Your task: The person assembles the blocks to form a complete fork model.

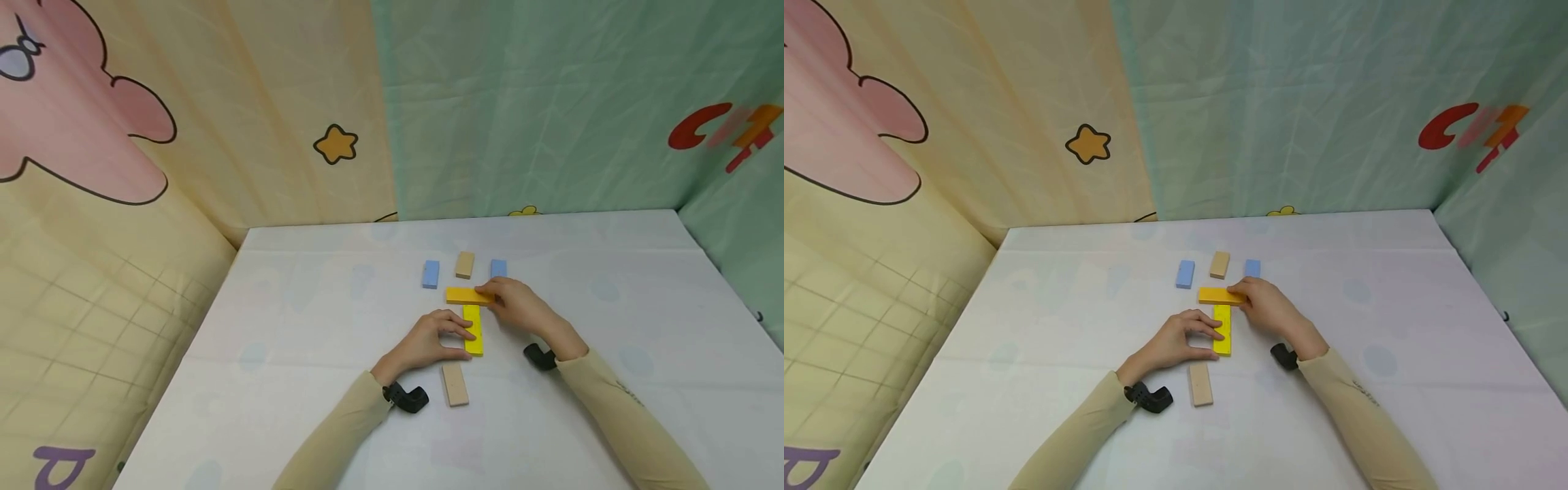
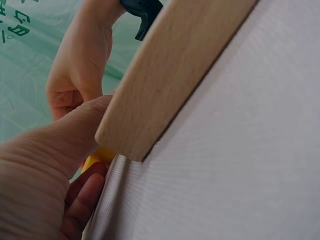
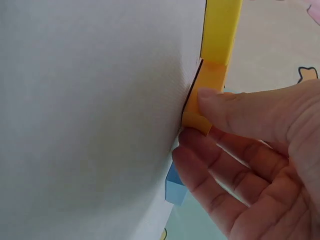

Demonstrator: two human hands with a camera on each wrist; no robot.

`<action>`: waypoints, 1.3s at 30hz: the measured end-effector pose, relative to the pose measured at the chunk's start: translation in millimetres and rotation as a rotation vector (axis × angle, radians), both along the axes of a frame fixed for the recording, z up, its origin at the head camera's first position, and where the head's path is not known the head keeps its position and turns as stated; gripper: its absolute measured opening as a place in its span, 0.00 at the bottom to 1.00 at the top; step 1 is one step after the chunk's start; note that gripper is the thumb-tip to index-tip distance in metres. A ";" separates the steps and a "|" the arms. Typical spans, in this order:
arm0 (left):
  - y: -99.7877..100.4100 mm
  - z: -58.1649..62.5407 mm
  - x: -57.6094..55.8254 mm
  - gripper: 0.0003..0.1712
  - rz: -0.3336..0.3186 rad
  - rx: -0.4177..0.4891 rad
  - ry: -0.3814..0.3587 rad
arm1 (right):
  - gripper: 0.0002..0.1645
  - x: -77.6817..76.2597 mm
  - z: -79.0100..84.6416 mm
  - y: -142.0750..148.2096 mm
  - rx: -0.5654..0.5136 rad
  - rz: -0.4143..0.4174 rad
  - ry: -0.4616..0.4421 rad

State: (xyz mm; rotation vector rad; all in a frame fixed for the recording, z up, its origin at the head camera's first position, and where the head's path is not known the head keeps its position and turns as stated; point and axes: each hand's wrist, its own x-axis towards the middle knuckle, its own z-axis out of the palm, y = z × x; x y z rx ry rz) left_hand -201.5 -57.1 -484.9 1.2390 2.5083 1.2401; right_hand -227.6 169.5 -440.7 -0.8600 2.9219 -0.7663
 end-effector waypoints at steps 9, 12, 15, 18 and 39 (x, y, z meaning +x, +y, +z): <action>0.8 0.8 0.4 0.19 0.008 -0.012 0.000 | 0.17 -1.6 -0.6 1.1 -0.010 0.024 0.001; 1.1 0.7 0.2 0.18 0.009 -0.008 -0.008 | 0.16 -1.7 -0.6 0.8 -0.008 0.025 0.012; 1.5 0.0 0.3 0.18 0.005 0.000 -0.009 | 0.16 -1.4 -0.9 1.4 -0.008 0.025 0.018; 1.8 -0.3 0.1 0.19 0.001 0.004 -0.008 | 0.17 -1.1 -1.4 2.6 -0.006 0.021 0.021; 2.0 0.8 0.4 0.18 0.019 0.006 -0.044 | 0.17 -1.9 -2.9 5.1 -0.024 0.033 0.005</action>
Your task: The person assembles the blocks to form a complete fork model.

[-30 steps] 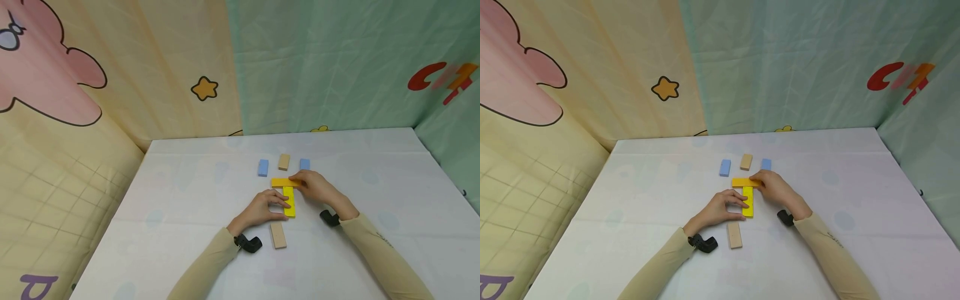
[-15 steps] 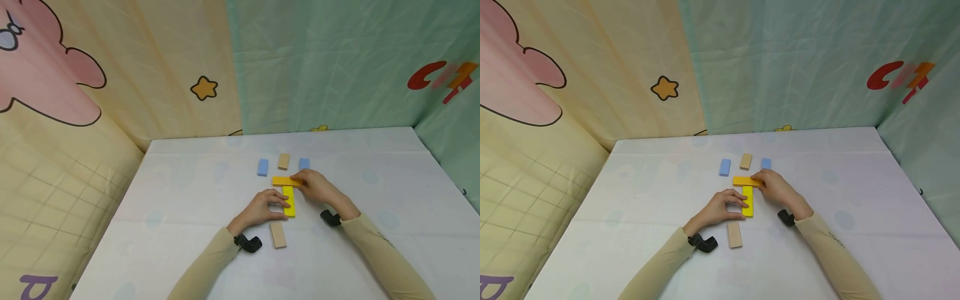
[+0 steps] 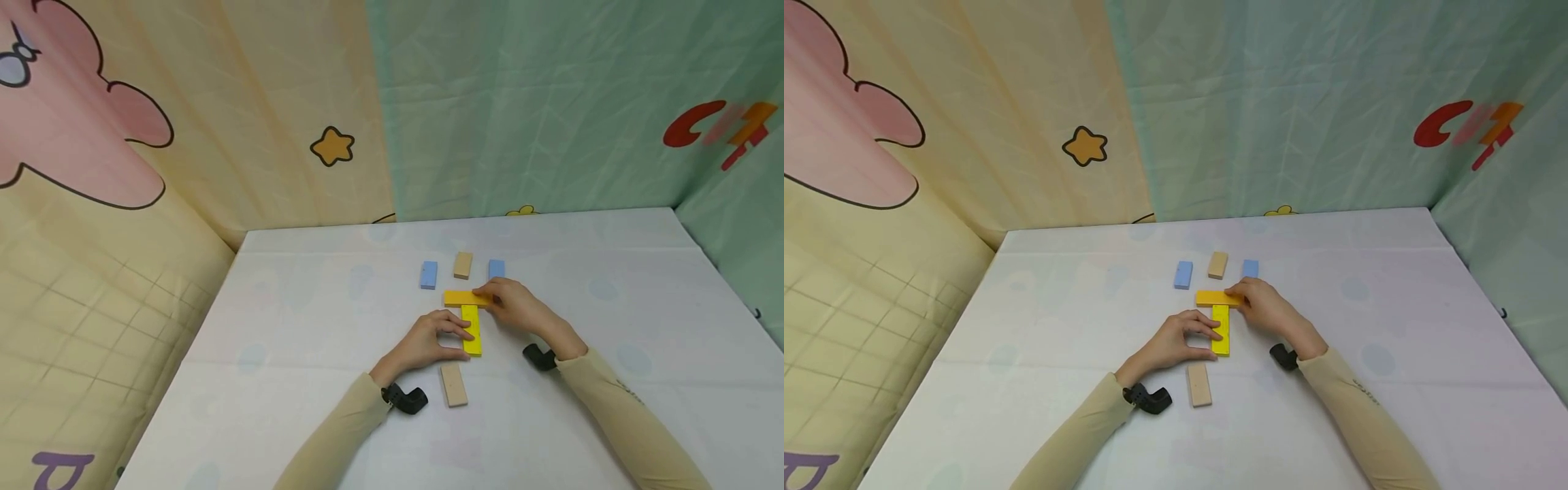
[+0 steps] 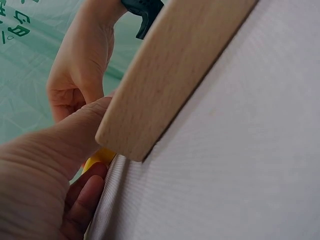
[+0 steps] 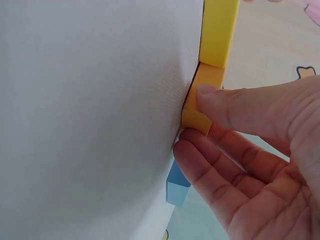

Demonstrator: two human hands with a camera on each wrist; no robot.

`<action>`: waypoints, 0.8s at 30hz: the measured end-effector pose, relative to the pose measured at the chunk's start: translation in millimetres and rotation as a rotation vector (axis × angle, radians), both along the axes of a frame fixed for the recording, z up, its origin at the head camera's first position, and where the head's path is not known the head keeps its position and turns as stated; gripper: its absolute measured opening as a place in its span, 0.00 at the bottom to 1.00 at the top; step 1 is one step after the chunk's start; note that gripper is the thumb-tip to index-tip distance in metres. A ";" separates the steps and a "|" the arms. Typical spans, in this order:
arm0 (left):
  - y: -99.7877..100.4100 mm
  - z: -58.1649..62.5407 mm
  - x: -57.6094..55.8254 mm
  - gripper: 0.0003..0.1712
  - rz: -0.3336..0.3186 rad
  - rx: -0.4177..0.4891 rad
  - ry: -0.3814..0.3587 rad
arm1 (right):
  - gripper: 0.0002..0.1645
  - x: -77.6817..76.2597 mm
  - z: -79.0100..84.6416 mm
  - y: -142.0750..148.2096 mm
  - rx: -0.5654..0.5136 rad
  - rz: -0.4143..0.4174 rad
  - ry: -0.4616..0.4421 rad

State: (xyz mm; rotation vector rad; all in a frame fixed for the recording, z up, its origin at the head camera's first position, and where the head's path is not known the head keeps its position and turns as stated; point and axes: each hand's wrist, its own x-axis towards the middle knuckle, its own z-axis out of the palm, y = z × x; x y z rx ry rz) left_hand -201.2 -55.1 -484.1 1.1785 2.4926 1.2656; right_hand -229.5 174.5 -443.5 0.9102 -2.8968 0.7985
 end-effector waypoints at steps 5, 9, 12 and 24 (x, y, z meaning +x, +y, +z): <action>0.3 -0.1 -0.1 0.18 0.001 0.005 -0.006 | 0.17 -0.1 0.2 -0.3 0.002 0.004 0.007; -0.2 -0.2 0.3 0.18 0.002 0.005 -0.007 | 0.17 0.2 0.9 -0.8 0.005 0.002 0.001; -0.6 -0.2 0.2 0.18 0.001 0.005 -0.006 | 0.17 0.0 1.2 -1.1 0.005 0.002 -0.003; -0.2 0.8 0.6 0.18 0.003 0.011 -0.012 | 0.17 -1.3 -0.7 1.2 -0.010 0.019 0.008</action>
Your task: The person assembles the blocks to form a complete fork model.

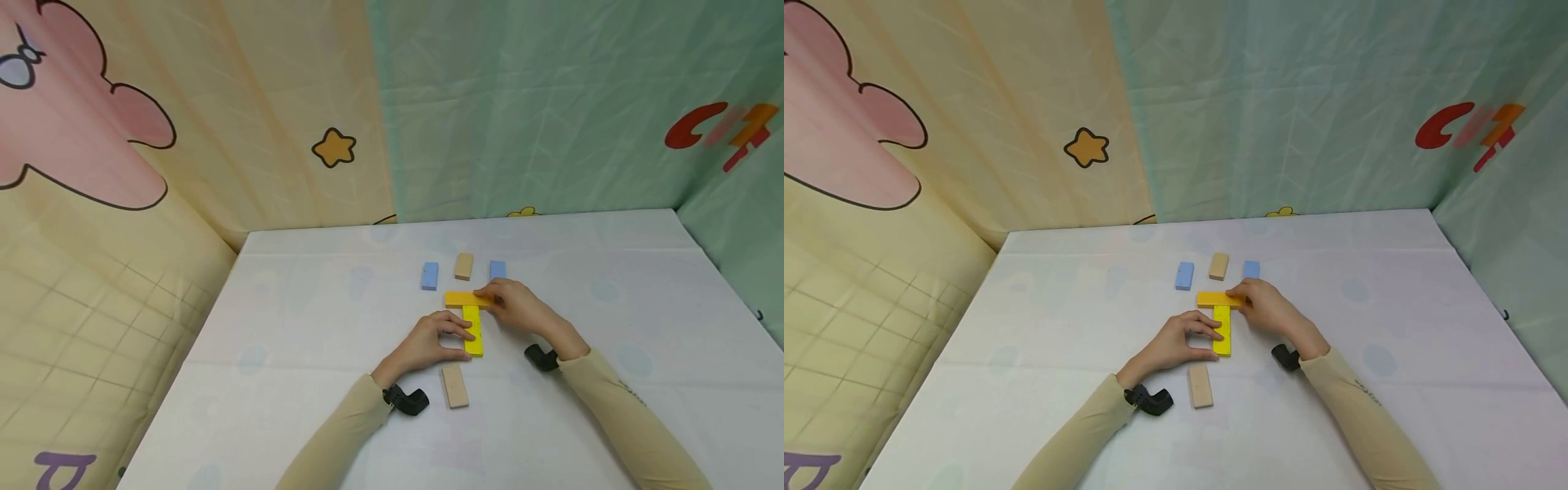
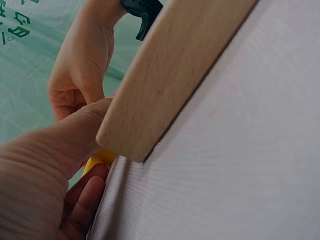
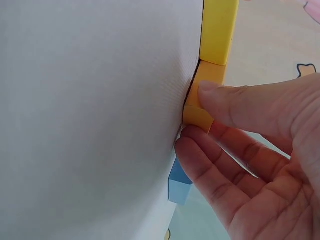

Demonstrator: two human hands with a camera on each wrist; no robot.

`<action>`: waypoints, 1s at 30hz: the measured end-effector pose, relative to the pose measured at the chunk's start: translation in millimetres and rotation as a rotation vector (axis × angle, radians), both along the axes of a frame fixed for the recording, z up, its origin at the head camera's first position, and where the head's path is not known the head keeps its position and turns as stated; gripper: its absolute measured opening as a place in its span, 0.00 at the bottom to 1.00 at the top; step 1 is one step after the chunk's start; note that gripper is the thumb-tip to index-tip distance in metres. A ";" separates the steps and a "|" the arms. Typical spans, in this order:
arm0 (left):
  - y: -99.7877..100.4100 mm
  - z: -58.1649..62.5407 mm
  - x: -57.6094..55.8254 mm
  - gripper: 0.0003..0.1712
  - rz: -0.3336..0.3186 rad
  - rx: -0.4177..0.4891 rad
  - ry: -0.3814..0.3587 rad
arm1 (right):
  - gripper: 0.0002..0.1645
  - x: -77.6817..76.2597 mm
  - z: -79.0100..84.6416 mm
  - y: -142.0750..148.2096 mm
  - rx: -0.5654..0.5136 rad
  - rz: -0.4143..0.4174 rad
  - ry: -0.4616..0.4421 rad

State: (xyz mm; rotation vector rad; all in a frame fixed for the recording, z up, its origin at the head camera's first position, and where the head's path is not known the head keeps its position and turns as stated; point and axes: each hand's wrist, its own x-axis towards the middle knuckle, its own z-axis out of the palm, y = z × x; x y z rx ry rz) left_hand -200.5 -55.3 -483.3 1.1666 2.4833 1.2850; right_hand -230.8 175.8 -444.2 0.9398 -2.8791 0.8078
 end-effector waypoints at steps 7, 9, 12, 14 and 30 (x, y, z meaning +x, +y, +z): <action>0.6 0.7 0.1 0.18 0.002 0.010 -0.011 | 0.17 0.2 0.8 -1.2 0.012 -0.007 -0.010; 0.7 1.0 0.4 0.18 0.002 0.011 -0.017 | 0.17 1.0 1.1 -2.1 0.022 -0.011 -0.006; 1.0 0.9 0.6 0.18 0.007 0.012 -0.025 | 0.17 2.1 0.9 -3.0 0.039 -0.019 0.004; 1.0 0.8 0.5 0.18 0.010 0.012 -0.030 | 0.17 2.6 0.7 -3.8 0.049 -0.024 0.009; 3.2 6.2 1.5 0.17 0.038 -0.099 0.046 | 0.15 4.0 0.4 -0.2 0.037 -0.001 0.019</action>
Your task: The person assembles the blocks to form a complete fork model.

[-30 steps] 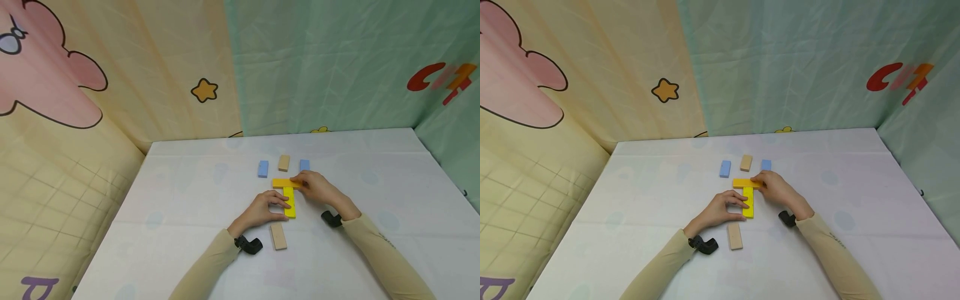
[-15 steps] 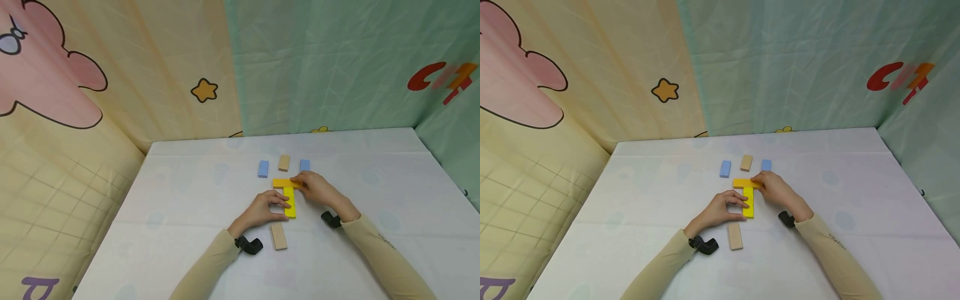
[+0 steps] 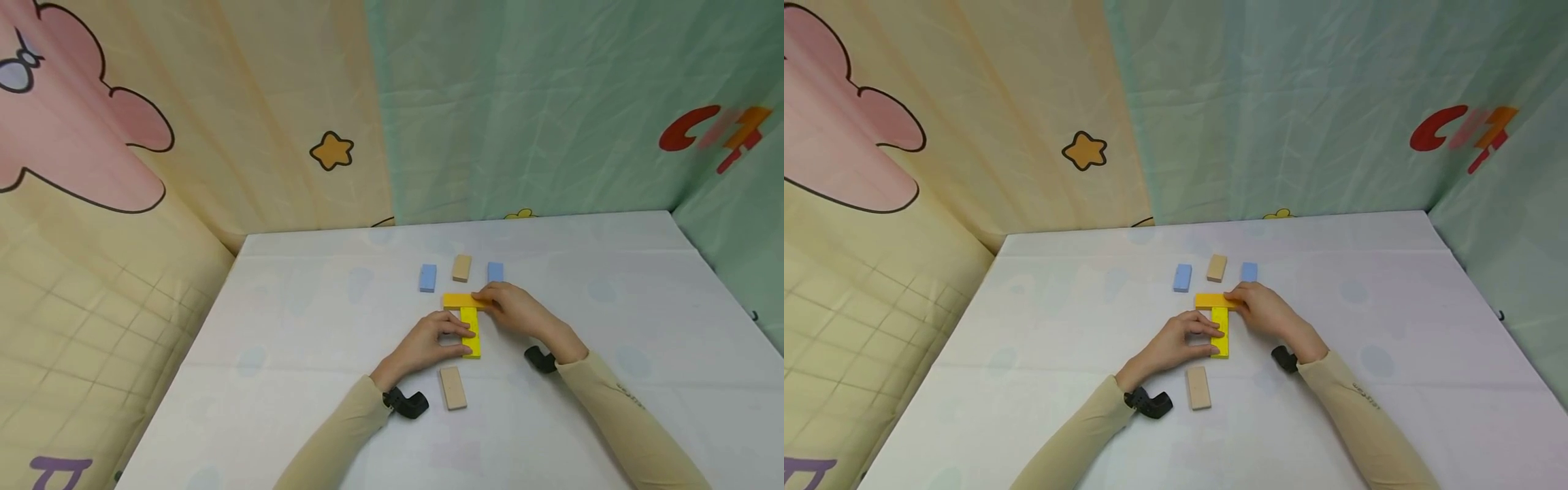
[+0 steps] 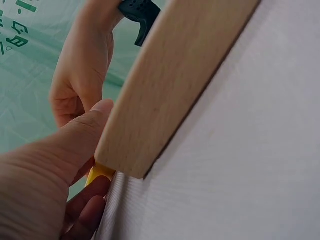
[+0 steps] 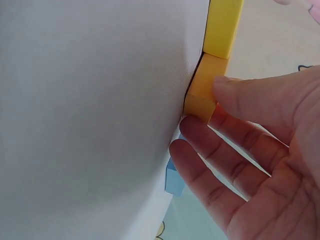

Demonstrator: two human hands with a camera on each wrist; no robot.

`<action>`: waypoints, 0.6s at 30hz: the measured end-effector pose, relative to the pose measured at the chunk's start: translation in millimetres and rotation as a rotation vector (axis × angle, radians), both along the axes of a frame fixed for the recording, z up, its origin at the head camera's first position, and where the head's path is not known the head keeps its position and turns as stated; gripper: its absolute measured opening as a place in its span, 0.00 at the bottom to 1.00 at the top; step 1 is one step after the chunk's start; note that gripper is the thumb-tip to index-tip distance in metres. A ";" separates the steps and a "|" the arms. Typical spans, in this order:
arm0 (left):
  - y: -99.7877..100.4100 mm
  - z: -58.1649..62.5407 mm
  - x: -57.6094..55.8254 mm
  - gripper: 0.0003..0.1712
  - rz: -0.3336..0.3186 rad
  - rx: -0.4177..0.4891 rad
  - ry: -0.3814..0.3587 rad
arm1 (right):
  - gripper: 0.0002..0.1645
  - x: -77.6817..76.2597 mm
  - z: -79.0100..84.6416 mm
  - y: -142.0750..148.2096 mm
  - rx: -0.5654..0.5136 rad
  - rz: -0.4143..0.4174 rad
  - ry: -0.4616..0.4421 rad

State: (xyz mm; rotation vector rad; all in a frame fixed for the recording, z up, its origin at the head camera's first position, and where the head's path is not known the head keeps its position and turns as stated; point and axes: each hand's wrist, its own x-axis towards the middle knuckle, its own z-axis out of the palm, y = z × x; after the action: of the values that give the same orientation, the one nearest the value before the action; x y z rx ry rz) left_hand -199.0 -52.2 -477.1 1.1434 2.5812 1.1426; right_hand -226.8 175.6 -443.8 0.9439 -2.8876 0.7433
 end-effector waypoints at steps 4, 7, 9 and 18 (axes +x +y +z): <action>0.2 -0.7 -0.1 0.18 0.004 -0.047 0.032 | 0.15 0.1 -0.3 2.1 -0.025 0.008 0.003; 0.5 0.2 -0.9 0.18 -0.003 -0.067 0.063 | 0.16 0.0 -0.7 3.1 -0.038 0.012 -0.001; 0.7 1.5 -2.1 0.17 -0.012 -0.062 0.078 | 0.16 -0.3 -1.0 3.4 -0.041 0.012 -0.005; 3.4 -3.0 -8.1 0.12 -0.036 0.079 0.017 | 0.16 -0.3 -2.1 5.0 -0.037 0.008 -0.001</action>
State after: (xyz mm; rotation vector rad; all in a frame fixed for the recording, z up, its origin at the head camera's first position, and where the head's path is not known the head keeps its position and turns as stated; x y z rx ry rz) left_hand -207.1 -48.7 -480.2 1.2153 2.5385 1.2430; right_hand -227.1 180.6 -445.9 0.9526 -2.8619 0.7959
